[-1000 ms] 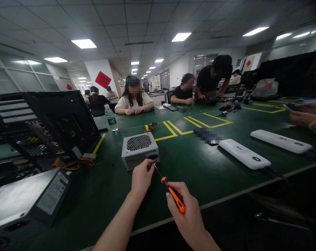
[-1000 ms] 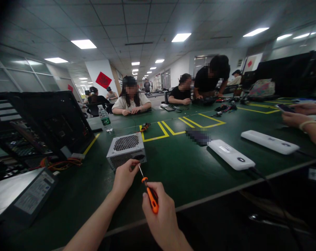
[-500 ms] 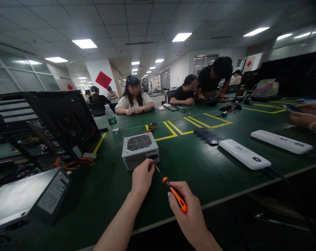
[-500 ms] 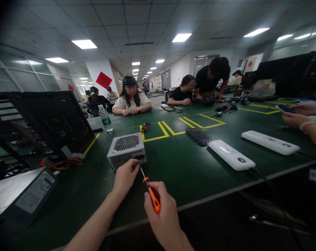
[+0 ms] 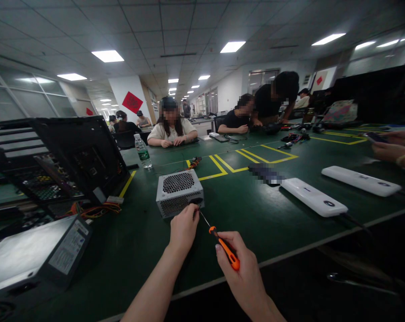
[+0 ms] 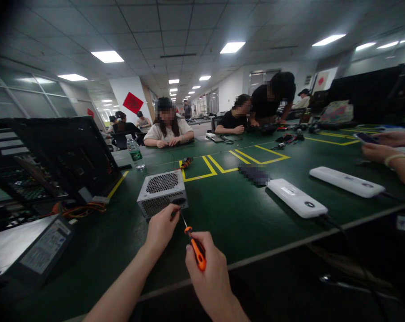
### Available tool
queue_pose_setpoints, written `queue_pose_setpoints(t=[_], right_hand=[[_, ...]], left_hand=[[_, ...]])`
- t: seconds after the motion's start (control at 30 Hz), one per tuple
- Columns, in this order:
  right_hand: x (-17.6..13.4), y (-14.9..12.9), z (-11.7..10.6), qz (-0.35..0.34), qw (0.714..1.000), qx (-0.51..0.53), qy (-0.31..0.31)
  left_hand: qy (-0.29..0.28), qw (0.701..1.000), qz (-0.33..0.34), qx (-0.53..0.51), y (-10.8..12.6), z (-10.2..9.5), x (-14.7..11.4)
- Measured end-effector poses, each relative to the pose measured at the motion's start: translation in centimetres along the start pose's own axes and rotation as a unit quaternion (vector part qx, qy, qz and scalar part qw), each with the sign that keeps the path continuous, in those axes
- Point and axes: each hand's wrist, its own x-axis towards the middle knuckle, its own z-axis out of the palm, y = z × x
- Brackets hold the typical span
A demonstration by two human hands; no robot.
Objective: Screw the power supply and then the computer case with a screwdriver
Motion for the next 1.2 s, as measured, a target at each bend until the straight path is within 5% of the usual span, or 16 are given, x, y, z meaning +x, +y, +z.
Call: queue_pose_setpoints(t=[0.33,0.63,1.2], right_hand=[[0.3,0.3,-0.6,-0.003,0.991,-0.13,-0.007],[0.1,0.4,-1.2,0.01,0.994,-0.11,-0.023],[-0.3,0.3,-1.7,0.005,0.995,-0.093,-0.032]], left_hand=[[-0.019,0.999,-0.019,-0.026,-0.7,0.5,0.1],[-0.038,0.993,0.049,-0.102,-1.1,1.0,0.4],[-0.073,0.991,0.046,-0.102,-1.2,1.4,0.6]])
